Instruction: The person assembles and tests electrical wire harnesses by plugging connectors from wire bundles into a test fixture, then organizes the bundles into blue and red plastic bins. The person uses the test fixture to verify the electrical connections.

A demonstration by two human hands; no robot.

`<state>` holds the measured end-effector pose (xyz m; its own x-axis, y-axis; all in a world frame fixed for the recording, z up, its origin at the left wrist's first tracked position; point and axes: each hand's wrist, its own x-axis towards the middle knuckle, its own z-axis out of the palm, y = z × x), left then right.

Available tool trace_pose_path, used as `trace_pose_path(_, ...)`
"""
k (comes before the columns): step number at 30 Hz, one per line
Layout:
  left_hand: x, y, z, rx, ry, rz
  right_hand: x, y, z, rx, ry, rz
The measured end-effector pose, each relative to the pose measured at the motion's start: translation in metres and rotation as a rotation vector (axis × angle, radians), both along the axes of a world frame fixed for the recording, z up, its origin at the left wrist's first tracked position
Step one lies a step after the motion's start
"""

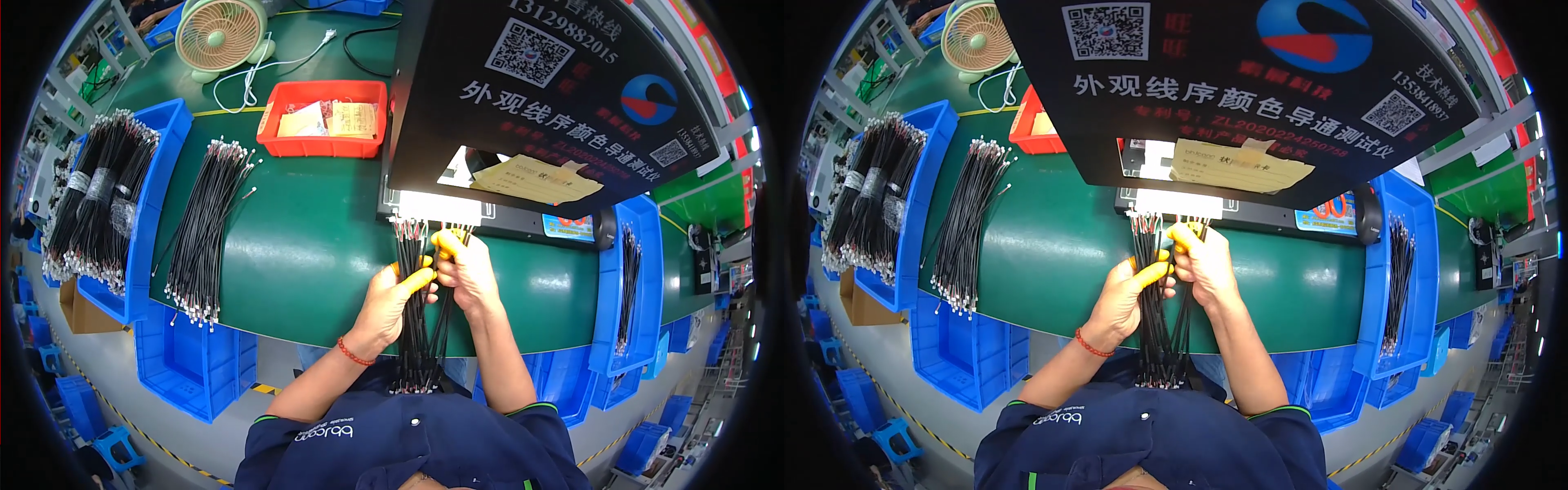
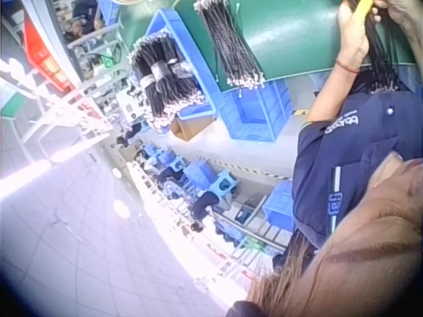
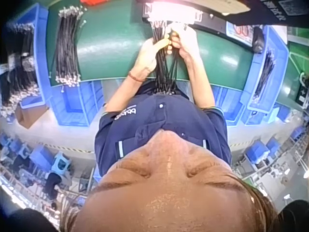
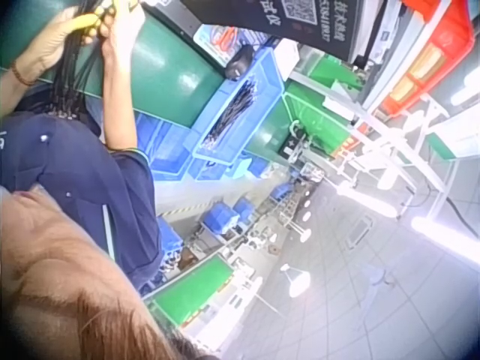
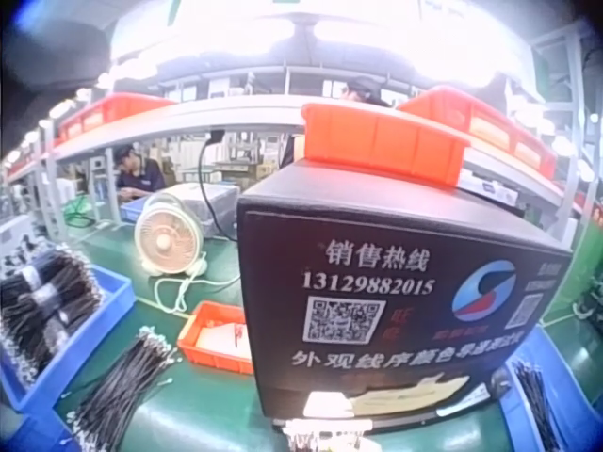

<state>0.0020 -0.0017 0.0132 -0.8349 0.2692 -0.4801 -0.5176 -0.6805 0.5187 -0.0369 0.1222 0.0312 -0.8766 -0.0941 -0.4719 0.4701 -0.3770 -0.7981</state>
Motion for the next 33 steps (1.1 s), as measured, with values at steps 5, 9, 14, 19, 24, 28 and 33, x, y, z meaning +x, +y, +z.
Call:
trace_pose_path(5, -0.001, -0.005, 0.004, 0.109, 0.024, 0.040, -0.007, 0.009, -0.011, -0.184, -0.083, -0.079)
trace_pose_path(9, -0.001, -0.004, 0.004, 0.032, 0.045, 0.028, -0.008, 0.007, -0.014, -0.208, -0.075, -0.093)
trace_pose_path(14, -0.001, -0.003, -0.002, 0.006, 0.046, 0.031, -0.008, -0.004, -0.012, -0.171, -0.096, -0.271)
trace_pose_path(19, 0.000, -0.002, -0.004, 0.011, 0.068, 0.036, 0.004, -0.002, 0.004, 0.010, 0.046, 0.092)
trace_pose_path(24, -0.003, 0.000, 0.001, 0.056, -0.005, 0.042, 0.002, 0.000, -0.002, -0.005, 0.027, -0.015)
trace_pose_path(28, -0.002, -0.001, -0.005, 0.036, 0.079, 0.037, -0.003, 0.004, -0.003, -0.133, -0.045, -0.125)
trace_pose_path(33, -0.002, -0.004, -0.004, 0.099, 0.024, 0.071, -0.006, 0.006, -0.011, -0.187, -0.057, -0.143)
